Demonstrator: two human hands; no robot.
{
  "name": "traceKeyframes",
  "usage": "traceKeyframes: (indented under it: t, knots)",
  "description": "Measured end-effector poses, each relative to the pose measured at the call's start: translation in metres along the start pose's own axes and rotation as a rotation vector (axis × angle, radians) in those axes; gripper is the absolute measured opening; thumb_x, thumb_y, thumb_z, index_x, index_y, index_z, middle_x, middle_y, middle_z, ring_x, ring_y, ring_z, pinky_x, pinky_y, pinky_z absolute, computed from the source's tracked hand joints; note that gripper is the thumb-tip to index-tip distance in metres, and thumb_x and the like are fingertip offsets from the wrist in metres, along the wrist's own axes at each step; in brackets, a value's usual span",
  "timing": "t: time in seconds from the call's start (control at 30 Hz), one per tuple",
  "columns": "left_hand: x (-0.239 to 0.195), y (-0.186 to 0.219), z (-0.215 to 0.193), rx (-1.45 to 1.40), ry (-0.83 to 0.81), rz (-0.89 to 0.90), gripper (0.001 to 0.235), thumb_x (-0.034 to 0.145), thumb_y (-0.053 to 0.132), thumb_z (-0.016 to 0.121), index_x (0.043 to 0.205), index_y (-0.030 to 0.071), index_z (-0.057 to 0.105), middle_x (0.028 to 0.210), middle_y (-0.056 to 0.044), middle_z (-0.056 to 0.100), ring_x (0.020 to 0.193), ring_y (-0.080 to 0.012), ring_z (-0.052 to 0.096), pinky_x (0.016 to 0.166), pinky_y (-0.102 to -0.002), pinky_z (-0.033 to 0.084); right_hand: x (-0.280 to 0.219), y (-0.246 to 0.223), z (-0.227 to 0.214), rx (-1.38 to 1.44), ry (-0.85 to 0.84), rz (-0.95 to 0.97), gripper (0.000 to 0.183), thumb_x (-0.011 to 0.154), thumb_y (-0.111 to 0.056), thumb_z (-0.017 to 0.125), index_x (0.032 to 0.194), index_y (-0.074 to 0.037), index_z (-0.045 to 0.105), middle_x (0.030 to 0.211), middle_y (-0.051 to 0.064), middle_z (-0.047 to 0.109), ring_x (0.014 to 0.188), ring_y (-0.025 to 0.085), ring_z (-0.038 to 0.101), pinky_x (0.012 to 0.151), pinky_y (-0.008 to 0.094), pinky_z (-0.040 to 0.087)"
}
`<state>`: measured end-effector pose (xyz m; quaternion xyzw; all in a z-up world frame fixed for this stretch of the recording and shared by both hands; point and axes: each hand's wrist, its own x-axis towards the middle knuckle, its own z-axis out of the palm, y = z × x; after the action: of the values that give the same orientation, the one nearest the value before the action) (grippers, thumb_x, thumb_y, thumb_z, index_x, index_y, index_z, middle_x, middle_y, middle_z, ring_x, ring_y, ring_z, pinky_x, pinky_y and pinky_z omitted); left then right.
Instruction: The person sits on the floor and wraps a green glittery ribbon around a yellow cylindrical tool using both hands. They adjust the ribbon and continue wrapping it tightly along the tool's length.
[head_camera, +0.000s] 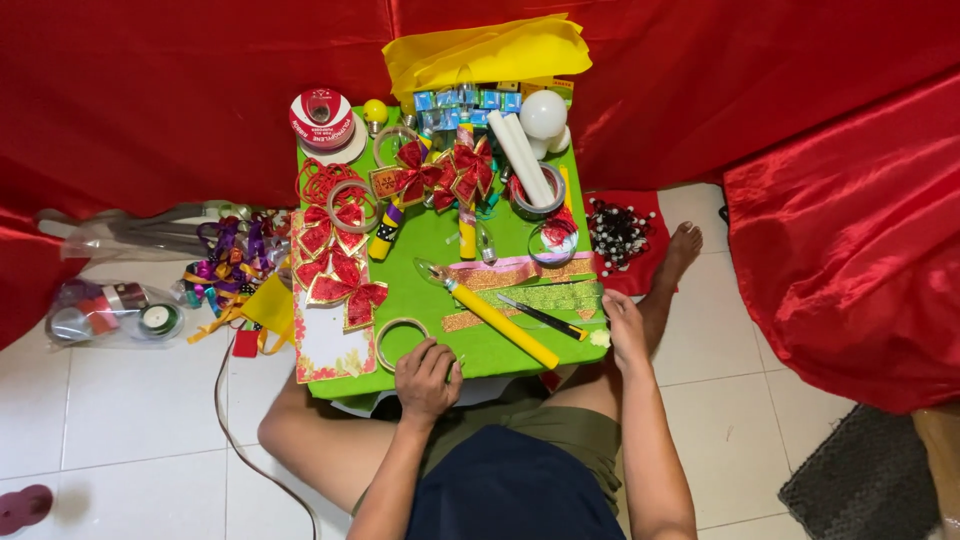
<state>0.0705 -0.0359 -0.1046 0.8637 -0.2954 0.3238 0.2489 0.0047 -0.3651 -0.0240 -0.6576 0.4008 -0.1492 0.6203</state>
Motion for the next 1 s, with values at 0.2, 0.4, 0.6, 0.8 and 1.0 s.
traceKeyframes:
  t: [0.2,0.4,0.6,0.8,1.0]
  knots:
    - [-0.001,0.000,0.001,0.001,-0.008,-0.004,0.030,0.100,0.042,0.046,0.083,0.026,0.065,0.096,0.008,0.067,0.112,-0.0151,0.066,0.087,-0.033,0.046,0.027,0.025,-0.010,0.012,0.052,-0.021,0.040,0.105,-0.010,0.060,0.140,0.007,0.051,0.133,0.030,0.060,0.133,0.042,0.053,0.114,0.054,0.037]
    - [0.002,0.001,-0.003,-0.001,-0.016,0.001,0.030,0.100,0.041,0.045,0.083,0.026,0.064,0.096,0.008,0.067,0.112,-0.0151,0.065,0.088,-0.033,0.045,0.050,0.066,-0.017,0.142,0.027,0.031,0.040,0.106,-0.016,0.061,0.138,0.005,0.053,0.130,0.023,0.062,0.127,0.033,0.056,0.106,0.050,0.047]
    - [0.002,0.002,-0.003,0.000,-0.016,-0.006,0.030,0.101,0.042,0.045,0.083,0.026,0.063,0.097,0.008,0.067,0.113,-0.0147,0.065,0.089,-0.032,0.045,0.017,0.021,-0.006,-0.052,-0.012,0.076,0.044,0.110,-0.025,0.056,0.142,0.004,0.053,0.141,0.030,0.050,0.143,0.046,0.040,0.118,0.057,0.031]
    - [0.000,0.000,0.000,0.007,-0.006,-0.001,0.030,0.101,0.042,0.044,0.083,0.026,0.063,0.097,0.008,0.067,0.112,-0.0148,0.065,0.088,-0.032,0.045,0.020,0.021,-0.007,-0.075,0.009,0.016,0.042,0.110,-0.020,0.054,0.142,0.007,0.050,0.140,0.032,0.051,0.139,0.048,0.043,0.115,0.057,0.034]
    - [0.000,0.000,0.001,0.008,0.001,0.002,0.029,0.100,0.042,0.045,0.084,0.026,0.064,0.096,0.008,0.067,0.112,-0.0148,0.065,0.087,-0.032,0.045,0.008,-0.008,0.005,-0.398,0.057,-0.296,0.034,0.107,-0.021,0.061,0.133,0.000,0.061,0.132,0.025,0.058,0.134,0.042,0.050,0.113,0.057,0.035]
